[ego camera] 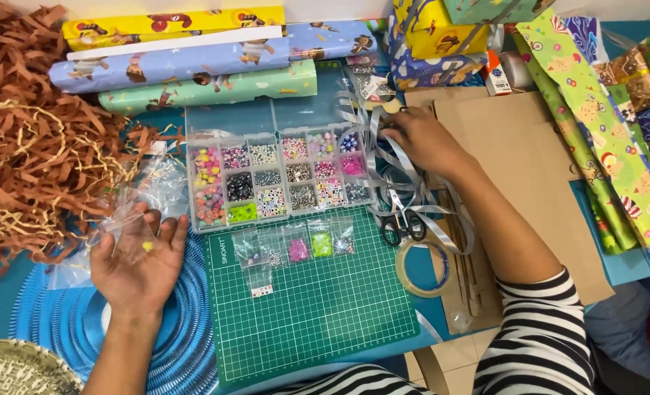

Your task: Organizing small bags of colorful beads into a plastic compartment storage box on a craft table.

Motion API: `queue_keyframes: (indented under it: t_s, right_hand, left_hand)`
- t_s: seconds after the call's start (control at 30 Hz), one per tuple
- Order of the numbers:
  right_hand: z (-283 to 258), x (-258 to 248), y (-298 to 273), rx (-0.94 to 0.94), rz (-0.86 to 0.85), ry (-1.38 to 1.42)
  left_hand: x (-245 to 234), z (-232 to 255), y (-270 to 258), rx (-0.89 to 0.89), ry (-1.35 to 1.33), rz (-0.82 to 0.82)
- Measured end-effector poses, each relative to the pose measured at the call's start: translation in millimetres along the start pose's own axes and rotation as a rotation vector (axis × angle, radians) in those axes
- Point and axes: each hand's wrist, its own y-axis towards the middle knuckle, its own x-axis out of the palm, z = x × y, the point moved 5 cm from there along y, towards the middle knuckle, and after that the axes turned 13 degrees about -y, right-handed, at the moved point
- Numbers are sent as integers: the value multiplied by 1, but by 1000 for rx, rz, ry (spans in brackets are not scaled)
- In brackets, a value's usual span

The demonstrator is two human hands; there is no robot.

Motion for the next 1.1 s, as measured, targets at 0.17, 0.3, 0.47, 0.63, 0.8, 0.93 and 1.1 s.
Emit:
queue_keyframes:
  t_s: [0.17, 0.3, 0.47, 0.63, 0.8, 0.93, 1.1]
  right_hand:
    - [6, 15, -1, 4, 95, -208]
    - [37, -7, 6, 52, 197, 59]
    - [42, -23, 4, 46, 204, 89]
    - [26, -26, -20, -20, 258, 60]
    - [-52, -77, -119, -65, 143, -46]
    - [-71, -13, -165, -66, -153, 11]
    - [-69, 18, -170, -4, 76, -143]
  left_hand:
    - [-8, -5, 2, -23, -22, 37]
    - [-9, -4, 1, -10, 2, 85]
    - [-6, -1, 2, -2, 18, 77]
    - [-13, -2, 1, -3, 17, 112]
    - [-6, -1, 0, 20, 2, 133]
    - [-8, -6, -2, -12, 0, 122]
    - [-6, -9, -3, -54, 12, 55]
